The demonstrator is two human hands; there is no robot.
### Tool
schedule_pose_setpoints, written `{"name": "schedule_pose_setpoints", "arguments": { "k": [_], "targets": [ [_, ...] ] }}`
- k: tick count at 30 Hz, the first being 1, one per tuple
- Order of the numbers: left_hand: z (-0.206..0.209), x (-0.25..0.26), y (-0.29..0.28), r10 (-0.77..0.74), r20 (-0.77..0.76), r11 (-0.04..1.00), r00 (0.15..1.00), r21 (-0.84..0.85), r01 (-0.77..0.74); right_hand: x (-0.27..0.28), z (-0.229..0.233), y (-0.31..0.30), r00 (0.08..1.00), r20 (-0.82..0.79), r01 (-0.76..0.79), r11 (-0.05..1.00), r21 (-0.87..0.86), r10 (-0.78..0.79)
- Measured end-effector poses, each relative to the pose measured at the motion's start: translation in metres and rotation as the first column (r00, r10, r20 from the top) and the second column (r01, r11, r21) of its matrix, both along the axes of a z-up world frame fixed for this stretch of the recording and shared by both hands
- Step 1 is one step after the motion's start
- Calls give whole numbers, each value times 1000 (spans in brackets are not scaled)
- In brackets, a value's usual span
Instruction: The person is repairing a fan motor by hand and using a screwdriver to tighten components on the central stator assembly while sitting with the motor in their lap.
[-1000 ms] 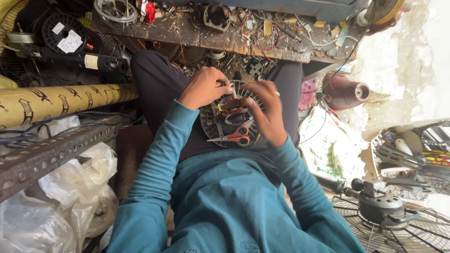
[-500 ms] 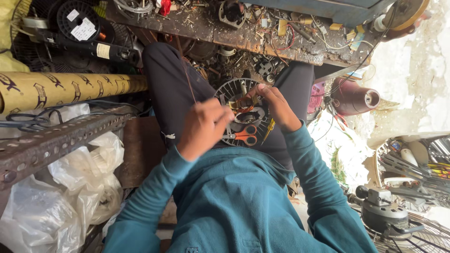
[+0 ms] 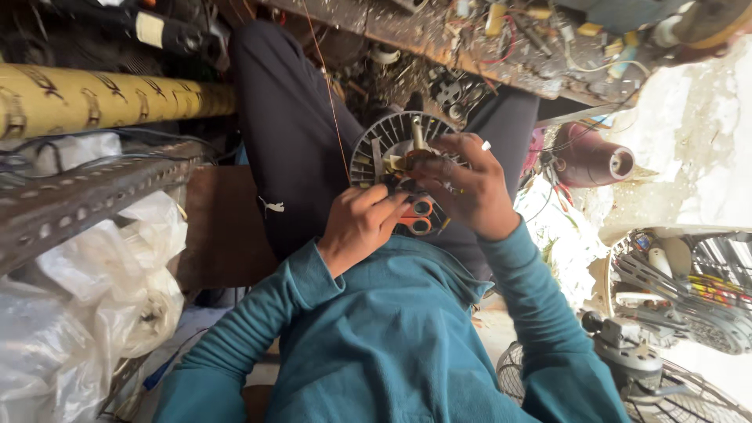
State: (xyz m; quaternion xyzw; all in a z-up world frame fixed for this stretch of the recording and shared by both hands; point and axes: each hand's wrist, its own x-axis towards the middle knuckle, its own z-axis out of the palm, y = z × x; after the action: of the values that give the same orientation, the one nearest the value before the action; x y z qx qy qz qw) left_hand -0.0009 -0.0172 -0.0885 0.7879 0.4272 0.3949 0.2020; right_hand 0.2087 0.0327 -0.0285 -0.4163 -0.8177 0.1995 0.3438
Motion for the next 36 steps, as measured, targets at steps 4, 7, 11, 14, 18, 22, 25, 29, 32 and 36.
{"name": "schedule_pose_setpoints", "arguments": {
  "k": [4,7,11,14,18,22,25,29,32,36],
  "targets": [
    [-20,-1,9,-32,51,998,998,61,29,4,-6,3,983,172,-103,975,199,69],
    [-30,-5,9,-61,51,998,997,36,59,-4,-15,-5,982,189,-60,969,241,14],
    [-31,-8,9,-66,123,997,990,52,60,-15,-30,-17,987,58,137,978,156,-148],
    [-29,-9,9,-49,97,995,994,86,41,-17,-40,-19,985,-20,171,974,147,-169],
    [-29,-8,9,-49,87,994,995,100,40,-6,-43,-15,990,-71,135,980,147,-126],
    [-29,-7,10,-54,74,993,996,113,45,2,-38,-11,997,-1,81,985,149,-82],
    [-28,-7,9,-47,90,990,995,135,35,1,-42,-8,997,49,47,980,193,-57],
    [-26,-7,11,-46,95,989,994,148,31,-1,-42,-10,995,39,81,975,207,-91],
    [-25,-9,12,-42,96,989,995,145,28,-2,-38,-12,998,15,59,979,193,-63],
    [-26,-8,12,-55,111,990,992,135,39,-19,-48,-25,985,-1,171,967,187,-174]
  ]
}}
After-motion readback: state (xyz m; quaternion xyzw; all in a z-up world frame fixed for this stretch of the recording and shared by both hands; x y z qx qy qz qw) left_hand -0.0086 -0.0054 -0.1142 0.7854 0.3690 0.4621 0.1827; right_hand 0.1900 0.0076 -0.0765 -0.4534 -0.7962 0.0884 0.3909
